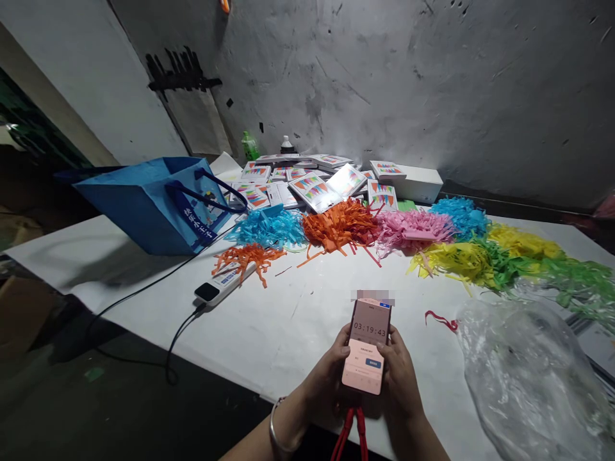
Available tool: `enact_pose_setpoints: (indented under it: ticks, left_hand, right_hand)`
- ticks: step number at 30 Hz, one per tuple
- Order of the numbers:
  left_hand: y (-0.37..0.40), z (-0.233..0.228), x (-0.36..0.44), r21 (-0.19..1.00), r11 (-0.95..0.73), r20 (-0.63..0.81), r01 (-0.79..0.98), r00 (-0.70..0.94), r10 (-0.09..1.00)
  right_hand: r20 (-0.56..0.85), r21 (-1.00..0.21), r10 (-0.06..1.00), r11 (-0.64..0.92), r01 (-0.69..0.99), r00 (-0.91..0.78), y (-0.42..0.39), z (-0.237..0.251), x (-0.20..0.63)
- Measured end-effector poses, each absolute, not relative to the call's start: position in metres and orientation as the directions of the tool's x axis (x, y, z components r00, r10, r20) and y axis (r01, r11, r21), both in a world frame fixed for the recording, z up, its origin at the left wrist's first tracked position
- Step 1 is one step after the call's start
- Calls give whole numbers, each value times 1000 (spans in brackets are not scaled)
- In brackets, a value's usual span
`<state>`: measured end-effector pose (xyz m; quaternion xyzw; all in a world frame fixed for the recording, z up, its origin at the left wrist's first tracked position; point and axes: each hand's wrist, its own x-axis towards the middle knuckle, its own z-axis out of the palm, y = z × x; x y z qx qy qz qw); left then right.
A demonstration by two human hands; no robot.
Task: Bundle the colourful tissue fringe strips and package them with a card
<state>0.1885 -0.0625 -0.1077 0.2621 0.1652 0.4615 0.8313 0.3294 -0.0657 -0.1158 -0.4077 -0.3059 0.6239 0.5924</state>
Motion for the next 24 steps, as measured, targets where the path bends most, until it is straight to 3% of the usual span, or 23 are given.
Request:
enact_pose_setpoints:
  ticks: [13, 24]
  left_hand:
    - [-62, -107, 191, 559, 405, 32, -724, 507, 862]
    - [-65, -109, 190, 558, 410, -12, -721, 488, 873]
  right_hand:
    - [-174, -830, 984, -124, -544, 42, -66, -119, 327]
    - [-169, -836, 985, -123, -535, 38, -67, -116, 326]
